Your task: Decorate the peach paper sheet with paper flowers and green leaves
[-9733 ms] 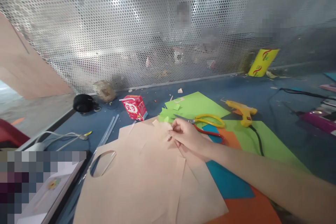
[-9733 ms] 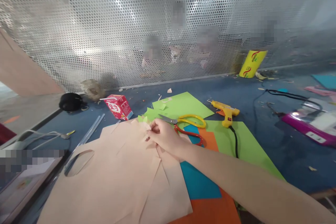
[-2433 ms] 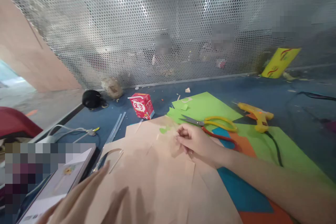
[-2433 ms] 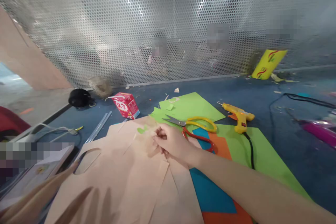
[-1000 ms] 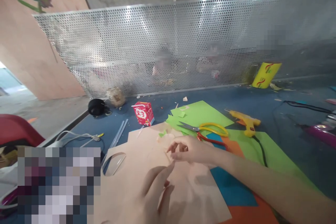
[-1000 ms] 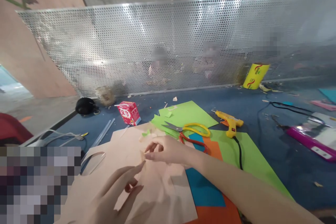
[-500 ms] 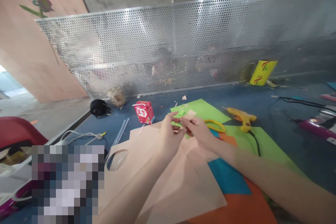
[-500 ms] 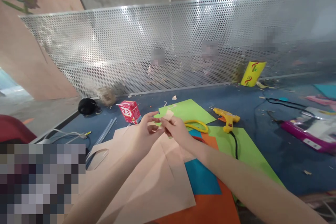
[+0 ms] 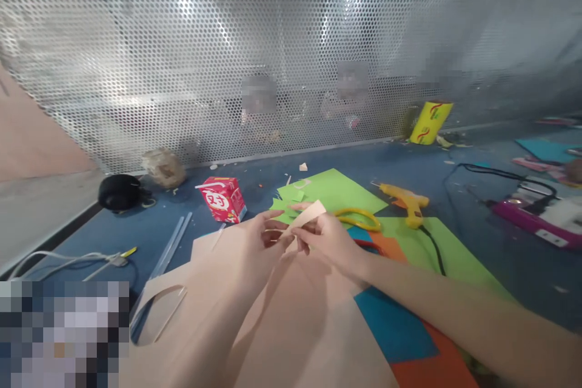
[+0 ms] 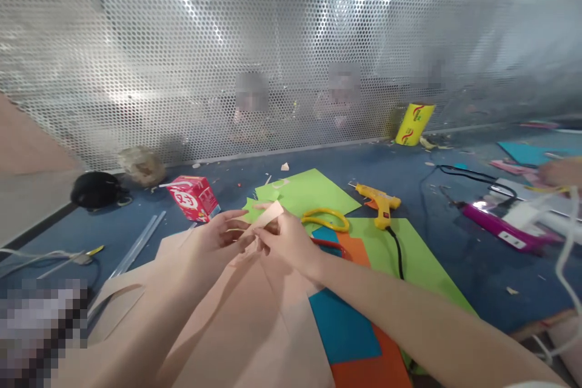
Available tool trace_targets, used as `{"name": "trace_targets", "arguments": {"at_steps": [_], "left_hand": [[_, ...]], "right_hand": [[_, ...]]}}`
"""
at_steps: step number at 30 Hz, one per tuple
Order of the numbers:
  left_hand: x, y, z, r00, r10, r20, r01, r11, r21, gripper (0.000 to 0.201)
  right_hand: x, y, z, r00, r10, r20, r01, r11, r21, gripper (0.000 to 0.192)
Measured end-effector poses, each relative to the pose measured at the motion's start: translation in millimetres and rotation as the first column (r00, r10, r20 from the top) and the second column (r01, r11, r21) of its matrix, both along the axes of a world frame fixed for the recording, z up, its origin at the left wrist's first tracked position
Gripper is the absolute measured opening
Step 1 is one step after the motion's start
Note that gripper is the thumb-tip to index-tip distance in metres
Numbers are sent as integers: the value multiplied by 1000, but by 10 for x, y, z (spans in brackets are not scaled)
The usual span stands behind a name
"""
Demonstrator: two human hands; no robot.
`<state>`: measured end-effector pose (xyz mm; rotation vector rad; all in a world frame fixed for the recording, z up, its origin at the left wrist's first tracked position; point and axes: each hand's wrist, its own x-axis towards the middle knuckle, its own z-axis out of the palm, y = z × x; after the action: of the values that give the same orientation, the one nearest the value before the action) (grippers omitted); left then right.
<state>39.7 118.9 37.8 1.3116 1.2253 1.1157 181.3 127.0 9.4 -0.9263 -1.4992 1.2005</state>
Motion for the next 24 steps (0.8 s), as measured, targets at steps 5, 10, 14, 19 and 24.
{"name": "trace_targets", "arguments": {"at_steps": [5,10,14,19,24], "left_hand": [[-115,48,-78,999,-36,-3,36,999,-8,42],[-153,40,-98,999,-28,-46,29,999,19,43],[-130,22,-89,986,-101,-132,110,992,58,45],[-185,36,-81,965,-55,-258,88,989,118,33],[-334,49,33,909,182,-375,-109,972,208,14]], "right_hand": [[4,4,27,998,-56,35,56,998,-5,8],[21,-26,94,996,-88,29,88,996,2,10],[10,-79,125,997,-59,42,59,998,10,11],[14,-88,145,996,-61,64,60,998,16,14],[46,2,70,994,-97,44,96,995,10,15]]}}
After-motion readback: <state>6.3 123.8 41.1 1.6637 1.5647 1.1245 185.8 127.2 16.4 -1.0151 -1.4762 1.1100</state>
